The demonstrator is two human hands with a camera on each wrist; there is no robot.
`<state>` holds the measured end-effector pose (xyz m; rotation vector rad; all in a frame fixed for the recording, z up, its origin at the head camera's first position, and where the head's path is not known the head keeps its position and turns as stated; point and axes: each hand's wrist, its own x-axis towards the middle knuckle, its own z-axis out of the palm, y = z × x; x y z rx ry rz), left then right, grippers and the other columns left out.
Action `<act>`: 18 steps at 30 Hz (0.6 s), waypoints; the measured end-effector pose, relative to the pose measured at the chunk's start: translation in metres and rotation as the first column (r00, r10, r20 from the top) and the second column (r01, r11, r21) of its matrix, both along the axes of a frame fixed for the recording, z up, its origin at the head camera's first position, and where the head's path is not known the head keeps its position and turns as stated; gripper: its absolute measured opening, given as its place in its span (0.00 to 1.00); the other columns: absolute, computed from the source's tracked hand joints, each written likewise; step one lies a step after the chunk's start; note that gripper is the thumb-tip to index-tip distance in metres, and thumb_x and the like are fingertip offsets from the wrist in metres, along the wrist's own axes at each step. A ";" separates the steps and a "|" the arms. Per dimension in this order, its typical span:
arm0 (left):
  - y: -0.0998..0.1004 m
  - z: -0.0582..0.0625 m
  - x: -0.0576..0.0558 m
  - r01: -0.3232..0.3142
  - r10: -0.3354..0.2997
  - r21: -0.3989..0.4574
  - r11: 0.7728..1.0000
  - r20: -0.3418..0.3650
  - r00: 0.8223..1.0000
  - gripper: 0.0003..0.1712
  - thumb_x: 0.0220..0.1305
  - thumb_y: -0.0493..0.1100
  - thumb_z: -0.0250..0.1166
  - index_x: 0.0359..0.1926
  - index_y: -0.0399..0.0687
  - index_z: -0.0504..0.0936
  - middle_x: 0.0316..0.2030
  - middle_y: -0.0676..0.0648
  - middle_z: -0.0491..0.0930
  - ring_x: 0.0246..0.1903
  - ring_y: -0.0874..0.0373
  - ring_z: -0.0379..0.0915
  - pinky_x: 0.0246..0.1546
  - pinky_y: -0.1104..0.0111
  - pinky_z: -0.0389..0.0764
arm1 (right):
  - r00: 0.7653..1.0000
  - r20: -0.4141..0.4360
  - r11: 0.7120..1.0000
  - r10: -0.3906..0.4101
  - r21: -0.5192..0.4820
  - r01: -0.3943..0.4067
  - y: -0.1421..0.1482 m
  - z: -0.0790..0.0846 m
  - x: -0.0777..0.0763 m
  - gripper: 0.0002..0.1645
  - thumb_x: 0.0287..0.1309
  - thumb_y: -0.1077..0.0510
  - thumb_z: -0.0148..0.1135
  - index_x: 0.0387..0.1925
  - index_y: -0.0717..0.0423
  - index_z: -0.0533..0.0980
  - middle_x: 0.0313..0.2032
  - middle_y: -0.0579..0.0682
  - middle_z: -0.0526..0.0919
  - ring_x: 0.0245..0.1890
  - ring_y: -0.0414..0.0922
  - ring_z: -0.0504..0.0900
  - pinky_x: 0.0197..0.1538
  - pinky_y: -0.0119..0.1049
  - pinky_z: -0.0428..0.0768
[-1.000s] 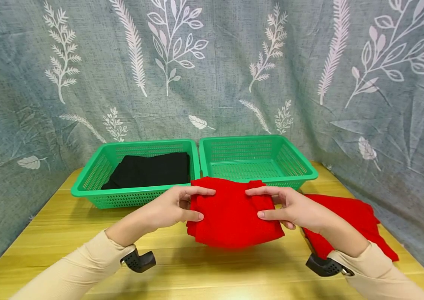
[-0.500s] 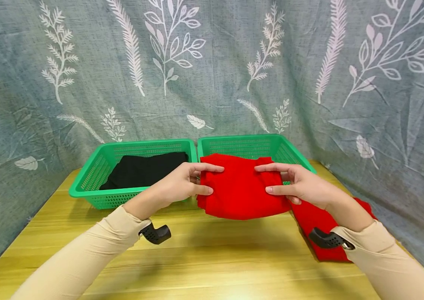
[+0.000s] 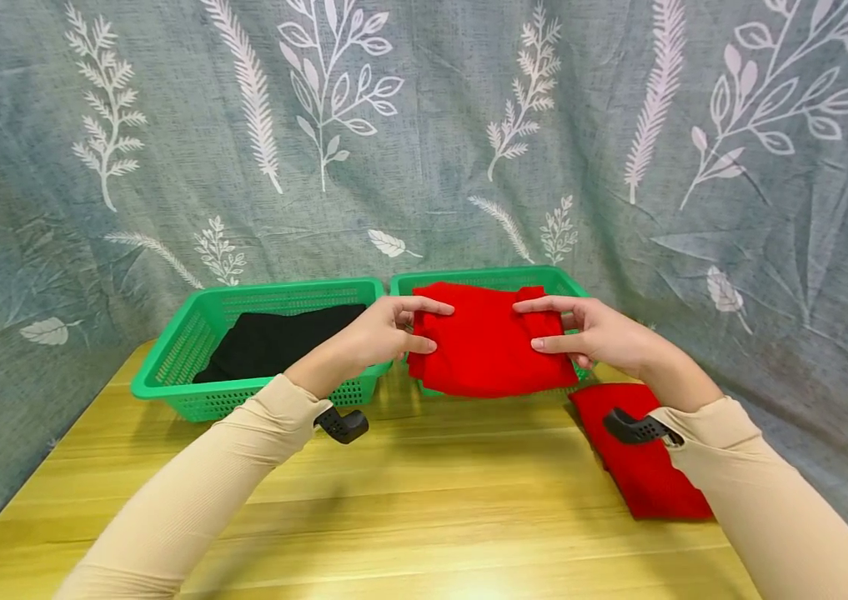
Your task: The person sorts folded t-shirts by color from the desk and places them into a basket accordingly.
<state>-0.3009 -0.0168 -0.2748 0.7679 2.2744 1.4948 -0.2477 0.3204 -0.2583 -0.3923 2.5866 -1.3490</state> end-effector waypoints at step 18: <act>0.029 -0.009 -0.037 -0.065 0.063 0.049 0.997 0.038 0.997 0.29 0.72 0.32 0.69 0.69 0.58 0.82 0.54 0.41 0.84 0.41 0.54 0.74 0.36 0.65 0.72 | 0.999 0.017 0.999 -0.039 -0.024 0.039 0.016 -0.010 -0.044 0.38 0.71 0.56 0.71 0.78 0.44 0.70 0.21 0.41 0.59 0.17 0.40 0.57 0.25 0.32 0.61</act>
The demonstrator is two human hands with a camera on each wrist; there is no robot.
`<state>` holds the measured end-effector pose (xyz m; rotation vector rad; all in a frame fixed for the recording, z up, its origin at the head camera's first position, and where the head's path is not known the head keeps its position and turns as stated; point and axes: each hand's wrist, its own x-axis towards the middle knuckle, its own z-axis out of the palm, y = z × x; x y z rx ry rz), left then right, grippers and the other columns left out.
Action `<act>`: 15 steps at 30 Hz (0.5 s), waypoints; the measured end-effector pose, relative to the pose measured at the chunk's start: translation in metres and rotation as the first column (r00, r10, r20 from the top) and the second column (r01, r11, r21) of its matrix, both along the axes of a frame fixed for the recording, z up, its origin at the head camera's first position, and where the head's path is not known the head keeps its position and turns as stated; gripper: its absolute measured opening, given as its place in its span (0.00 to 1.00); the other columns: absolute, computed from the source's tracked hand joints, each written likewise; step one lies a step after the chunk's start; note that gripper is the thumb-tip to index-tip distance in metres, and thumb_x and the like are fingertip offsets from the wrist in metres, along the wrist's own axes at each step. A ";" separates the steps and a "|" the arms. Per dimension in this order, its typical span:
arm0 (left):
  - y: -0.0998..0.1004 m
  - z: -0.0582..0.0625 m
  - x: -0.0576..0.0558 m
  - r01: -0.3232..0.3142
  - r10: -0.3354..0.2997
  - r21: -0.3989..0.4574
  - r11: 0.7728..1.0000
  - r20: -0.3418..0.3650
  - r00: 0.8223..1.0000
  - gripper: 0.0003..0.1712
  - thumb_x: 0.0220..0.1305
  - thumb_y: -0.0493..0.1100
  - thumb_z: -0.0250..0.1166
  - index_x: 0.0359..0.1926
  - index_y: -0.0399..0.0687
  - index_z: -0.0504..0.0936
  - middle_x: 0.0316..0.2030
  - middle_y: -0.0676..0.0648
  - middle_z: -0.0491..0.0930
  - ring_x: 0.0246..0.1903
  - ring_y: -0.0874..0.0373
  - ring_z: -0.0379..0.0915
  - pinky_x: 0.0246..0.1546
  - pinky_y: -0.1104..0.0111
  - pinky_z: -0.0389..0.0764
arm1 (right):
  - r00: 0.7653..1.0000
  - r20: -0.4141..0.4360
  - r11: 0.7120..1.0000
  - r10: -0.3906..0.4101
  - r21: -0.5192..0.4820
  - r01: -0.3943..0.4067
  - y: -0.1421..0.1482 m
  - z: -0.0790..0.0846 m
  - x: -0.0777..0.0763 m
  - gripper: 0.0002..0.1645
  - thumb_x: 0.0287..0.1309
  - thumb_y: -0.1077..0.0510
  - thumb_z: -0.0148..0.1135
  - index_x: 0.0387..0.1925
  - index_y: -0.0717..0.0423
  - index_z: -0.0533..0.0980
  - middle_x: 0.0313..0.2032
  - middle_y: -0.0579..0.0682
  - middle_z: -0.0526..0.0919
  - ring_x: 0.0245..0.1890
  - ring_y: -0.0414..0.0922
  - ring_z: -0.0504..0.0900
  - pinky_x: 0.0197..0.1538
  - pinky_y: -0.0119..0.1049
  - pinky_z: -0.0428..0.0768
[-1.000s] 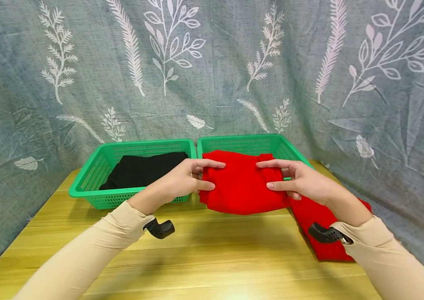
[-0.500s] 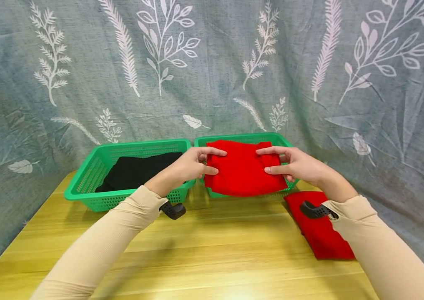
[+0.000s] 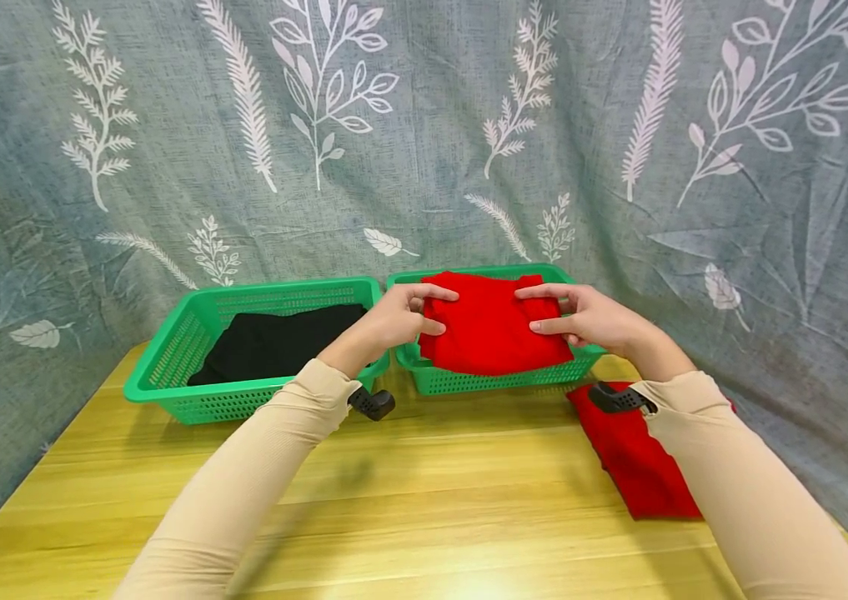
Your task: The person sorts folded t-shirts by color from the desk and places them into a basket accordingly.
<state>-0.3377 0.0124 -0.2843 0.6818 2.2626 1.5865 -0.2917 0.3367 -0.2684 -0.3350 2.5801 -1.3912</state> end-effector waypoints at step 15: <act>0.020 -0.008 -0.010 -0.074 0.074 -0.005 0.997 -0.035 0.997 0.28 0.72 0.31 0.68 0.69 0.53 0.83 0.40 0.44 0.82 0.31 0.56 0.67 0.36 0.64 0.72 | 0.997 -0.055 0.996 -0.046 0.078 0.050 0.004 -0.001 -0.022 0.37 0.72 0.57 0.70 0.78 0.47 0.70 0.33 0.47 0.72 0.22 0.42 0.66 0.28 0.35 0.70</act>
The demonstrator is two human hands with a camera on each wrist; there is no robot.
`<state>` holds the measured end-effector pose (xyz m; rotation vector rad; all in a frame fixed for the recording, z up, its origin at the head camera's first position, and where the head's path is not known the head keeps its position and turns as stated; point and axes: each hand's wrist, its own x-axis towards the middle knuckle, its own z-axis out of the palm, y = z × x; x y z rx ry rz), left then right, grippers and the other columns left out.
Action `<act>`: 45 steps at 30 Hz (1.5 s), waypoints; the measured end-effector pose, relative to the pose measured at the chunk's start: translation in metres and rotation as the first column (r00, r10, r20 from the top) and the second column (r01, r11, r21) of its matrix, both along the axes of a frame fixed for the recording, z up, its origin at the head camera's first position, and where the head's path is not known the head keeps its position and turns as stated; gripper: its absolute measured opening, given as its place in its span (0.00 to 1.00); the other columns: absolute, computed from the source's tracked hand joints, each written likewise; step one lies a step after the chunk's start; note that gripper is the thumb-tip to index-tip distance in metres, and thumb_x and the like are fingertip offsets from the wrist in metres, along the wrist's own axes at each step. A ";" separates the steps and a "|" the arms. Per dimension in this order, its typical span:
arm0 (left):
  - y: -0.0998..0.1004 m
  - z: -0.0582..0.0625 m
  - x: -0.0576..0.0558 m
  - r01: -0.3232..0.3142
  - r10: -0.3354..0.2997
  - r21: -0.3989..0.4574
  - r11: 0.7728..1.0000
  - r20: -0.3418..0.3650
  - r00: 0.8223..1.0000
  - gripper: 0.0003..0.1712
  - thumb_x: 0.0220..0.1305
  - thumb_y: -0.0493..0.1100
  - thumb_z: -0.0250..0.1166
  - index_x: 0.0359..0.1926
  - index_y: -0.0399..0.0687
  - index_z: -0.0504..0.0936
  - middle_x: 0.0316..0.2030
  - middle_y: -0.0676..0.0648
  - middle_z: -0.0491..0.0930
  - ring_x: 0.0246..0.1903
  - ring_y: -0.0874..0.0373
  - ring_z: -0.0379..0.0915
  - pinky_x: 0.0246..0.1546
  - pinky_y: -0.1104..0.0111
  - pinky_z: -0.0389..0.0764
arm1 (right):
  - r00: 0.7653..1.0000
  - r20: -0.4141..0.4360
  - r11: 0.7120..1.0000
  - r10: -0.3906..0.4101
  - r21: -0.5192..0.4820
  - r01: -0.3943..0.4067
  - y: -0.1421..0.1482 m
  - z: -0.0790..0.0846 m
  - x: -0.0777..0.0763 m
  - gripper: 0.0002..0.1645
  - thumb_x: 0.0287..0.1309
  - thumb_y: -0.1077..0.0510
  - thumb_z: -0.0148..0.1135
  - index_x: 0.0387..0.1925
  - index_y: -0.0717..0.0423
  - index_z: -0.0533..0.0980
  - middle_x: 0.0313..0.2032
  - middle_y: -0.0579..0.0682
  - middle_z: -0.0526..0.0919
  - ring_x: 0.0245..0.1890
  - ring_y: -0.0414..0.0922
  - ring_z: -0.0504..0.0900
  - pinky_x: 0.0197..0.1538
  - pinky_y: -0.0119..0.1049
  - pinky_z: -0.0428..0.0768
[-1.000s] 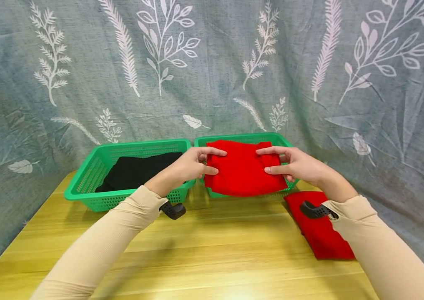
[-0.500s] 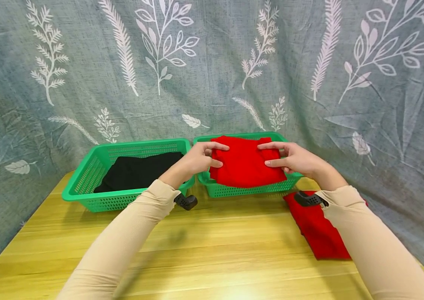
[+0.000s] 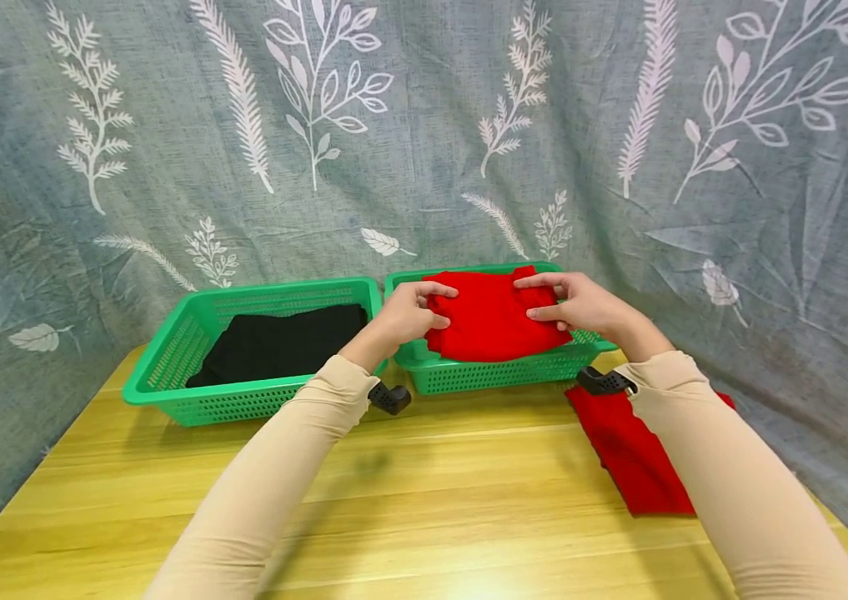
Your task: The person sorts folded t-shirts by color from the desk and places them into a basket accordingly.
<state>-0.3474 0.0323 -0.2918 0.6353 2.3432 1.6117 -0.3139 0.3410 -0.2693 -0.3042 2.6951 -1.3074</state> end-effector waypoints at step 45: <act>0.031 -0.016 -0.019 -0.202 0.121 -0.354 0.913 -0.239 0.964 0.26 0.65 0.27 0.61 0.61 0.49 0.88 0.24 0.53 0.72 0.23 0.59 0.56 0.23 0.70 0.60 | 0.998 -0.018 0.981 -0.064 0.180 0.066 -0.002 -0.014 -0.018 0.30 0.76 0.63 0.64 0.74 0.61 0.71 0.70 0.75 0.72 0.37 0.50 0.94 0.44 0.42 0.89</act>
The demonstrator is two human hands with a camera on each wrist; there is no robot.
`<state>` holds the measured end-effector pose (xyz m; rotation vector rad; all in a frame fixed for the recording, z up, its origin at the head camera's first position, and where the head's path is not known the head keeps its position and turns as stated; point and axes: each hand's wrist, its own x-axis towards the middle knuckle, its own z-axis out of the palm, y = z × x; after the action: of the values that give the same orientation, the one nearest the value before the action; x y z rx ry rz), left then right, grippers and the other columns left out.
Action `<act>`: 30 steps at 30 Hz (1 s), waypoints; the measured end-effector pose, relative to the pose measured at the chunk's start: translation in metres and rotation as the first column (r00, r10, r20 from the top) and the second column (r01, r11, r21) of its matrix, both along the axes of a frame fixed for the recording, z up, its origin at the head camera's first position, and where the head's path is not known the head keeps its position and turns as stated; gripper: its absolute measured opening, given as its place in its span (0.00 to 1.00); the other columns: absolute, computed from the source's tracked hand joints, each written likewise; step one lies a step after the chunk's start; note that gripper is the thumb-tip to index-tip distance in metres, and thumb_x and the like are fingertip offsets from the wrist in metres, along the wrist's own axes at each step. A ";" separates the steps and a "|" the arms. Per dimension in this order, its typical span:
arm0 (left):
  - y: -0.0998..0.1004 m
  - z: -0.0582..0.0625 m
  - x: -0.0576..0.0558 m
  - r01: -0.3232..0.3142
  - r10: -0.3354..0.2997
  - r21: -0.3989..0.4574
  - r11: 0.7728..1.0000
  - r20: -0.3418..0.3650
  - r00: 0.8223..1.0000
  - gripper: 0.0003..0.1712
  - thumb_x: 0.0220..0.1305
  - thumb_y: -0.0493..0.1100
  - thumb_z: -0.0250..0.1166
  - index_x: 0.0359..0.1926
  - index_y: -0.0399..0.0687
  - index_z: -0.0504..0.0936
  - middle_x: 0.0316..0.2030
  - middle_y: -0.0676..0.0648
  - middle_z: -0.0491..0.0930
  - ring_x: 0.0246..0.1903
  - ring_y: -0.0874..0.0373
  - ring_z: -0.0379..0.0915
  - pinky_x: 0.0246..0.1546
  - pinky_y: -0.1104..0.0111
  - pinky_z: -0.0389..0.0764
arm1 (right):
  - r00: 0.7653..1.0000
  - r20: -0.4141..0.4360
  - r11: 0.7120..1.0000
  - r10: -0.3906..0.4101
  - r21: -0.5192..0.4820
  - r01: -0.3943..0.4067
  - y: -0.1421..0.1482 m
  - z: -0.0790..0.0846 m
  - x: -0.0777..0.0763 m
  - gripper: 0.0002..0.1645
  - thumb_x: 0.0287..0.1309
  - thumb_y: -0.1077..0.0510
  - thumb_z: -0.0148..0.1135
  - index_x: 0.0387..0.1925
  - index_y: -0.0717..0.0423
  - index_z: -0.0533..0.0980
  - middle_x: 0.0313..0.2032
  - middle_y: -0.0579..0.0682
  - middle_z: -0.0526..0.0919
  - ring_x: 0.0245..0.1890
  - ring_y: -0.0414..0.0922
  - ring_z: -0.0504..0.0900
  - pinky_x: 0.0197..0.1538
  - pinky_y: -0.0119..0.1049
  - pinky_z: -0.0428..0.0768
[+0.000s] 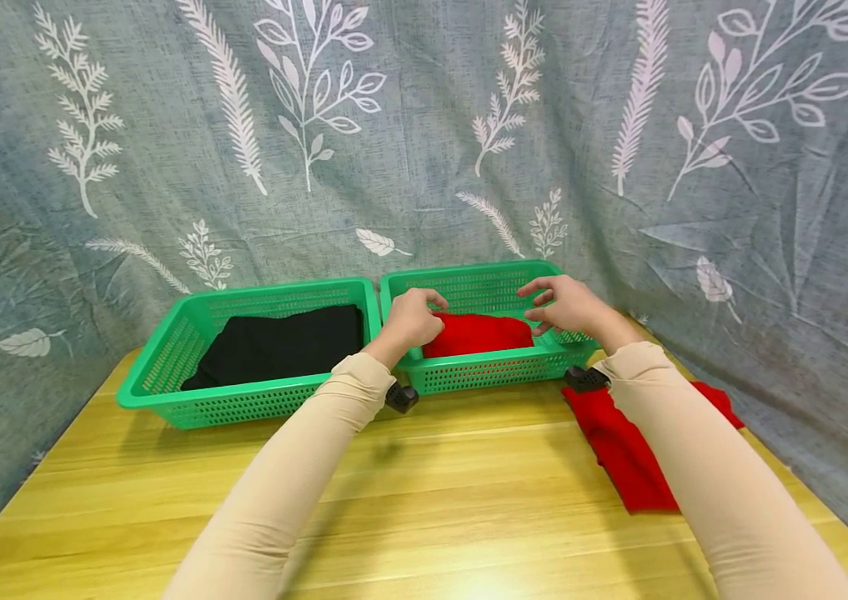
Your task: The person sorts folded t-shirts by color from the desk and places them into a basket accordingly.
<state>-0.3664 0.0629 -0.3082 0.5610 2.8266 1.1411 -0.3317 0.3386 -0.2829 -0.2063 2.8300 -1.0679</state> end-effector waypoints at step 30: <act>0.010 -0.001 0.055 0.275 -0.257 0.202 0.940 -0.114 0.960 0.15 0.75 0.37 0.65 0.59 0.51 0.86 0.39 0.47 0.88 0.27 0.59 0.75 0.31 0.70 0.73 | 1.000 -0.018 0.999 -0.004 0.043 0.005 0.046 0.009 0.035 0.30 0.77 0.53 0.65 0.74 0.56 0.73 0.68 0.72 0.77 0.33 0.48 0.92 0.37 0.39 0.86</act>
<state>-0.3118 0.0734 -0.3094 0.9964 2.5996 1.4053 -0.2964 0.3841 -0.2734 -0.2066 2.8672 -1.0104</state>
